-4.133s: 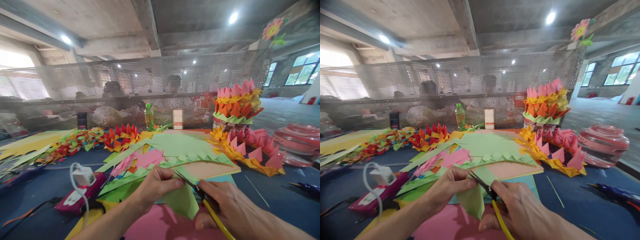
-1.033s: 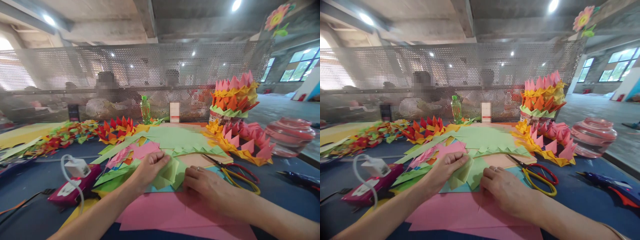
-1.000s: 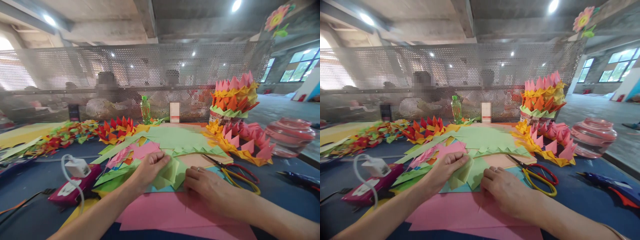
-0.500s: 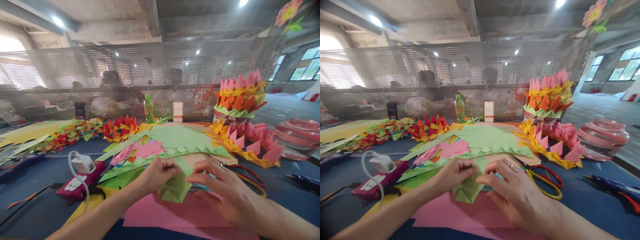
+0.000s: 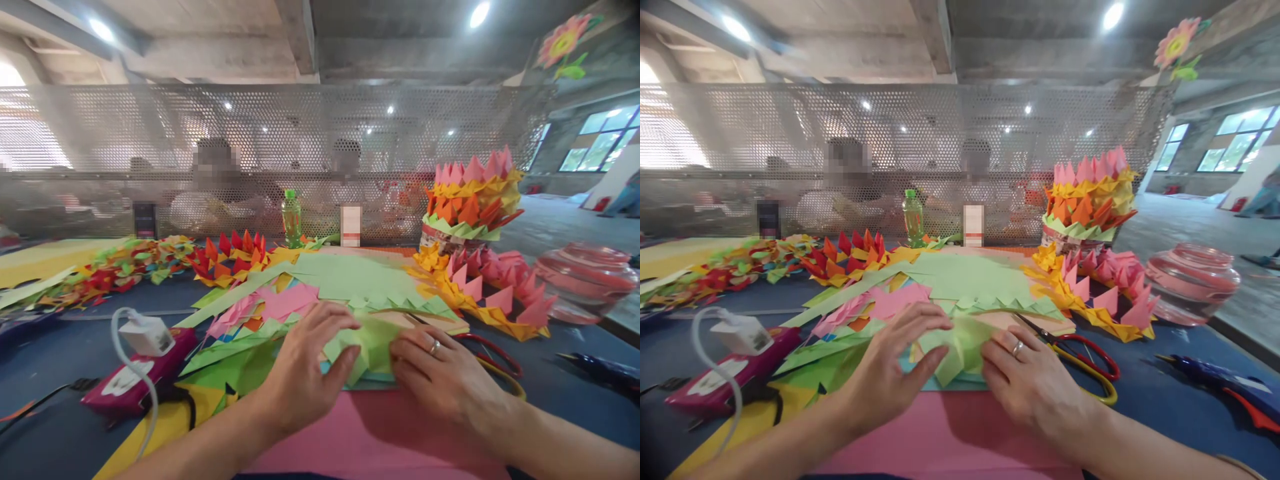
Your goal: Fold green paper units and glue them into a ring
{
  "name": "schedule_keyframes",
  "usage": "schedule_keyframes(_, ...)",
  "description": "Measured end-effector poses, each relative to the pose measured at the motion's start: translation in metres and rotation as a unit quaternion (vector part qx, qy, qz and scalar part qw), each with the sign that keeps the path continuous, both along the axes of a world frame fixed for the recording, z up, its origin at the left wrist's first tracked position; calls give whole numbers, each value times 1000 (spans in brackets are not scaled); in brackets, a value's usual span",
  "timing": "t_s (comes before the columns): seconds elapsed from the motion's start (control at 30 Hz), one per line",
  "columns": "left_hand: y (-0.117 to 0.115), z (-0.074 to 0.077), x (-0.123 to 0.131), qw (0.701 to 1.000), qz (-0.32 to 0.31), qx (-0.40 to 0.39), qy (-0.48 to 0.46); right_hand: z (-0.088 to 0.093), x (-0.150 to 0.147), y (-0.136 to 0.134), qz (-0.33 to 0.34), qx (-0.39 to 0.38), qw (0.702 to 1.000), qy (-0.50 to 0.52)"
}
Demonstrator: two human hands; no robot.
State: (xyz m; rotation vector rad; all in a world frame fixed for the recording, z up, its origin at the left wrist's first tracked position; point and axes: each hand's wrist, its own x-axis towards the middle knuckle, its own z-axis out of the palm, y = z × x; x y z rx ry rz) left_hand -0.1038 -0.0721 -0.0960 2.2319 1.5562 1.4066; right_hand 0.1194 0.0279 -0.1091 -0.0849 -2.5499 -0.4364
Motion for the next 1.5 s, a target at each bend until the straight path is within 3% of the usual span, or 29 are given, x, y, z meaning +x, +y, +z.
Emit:
schedule_keyframes(0.1, -7, -2, 5, 998, -23, 39, 54, -7, 3, 2, 18, -58, 998, -17)
schedule_keyframes(0.27, -9, -9, 12, 985, -86, -14, 148, -10, 10, 5, 39, -184, 982, -15)
schedule_keyframes(0.4, -11, -11, 19, 979, -82, -25, 186, -15, 16, 10, 61, -281, 958, -10)
schedule_keyframes(0.6, -12, -13, 18, 970, -65, -42, 229, -24, 10, 19, 6, -479, 878, -3)
schedule_keyframes(0.73, -11, -17, 16, 963, -69, -57, 255, -21, 6, 22, -13, -547, 837, -12)
schedule_keyframes(0.83, -12, -16, 18, 958, -75, -65, 269, -16, 4, 21, -48, -554, 831, -22)
schedule_keyframes(1.17, -14, -5, 20, 968, -64, -34, 242, -13, -11, 17, -139, -481, 865, -30)
schedule_keyframes(1.5, -13, -11, 20, 974, -39, -30, 223, -16, -12, 14, -143, -439, 887, -22)
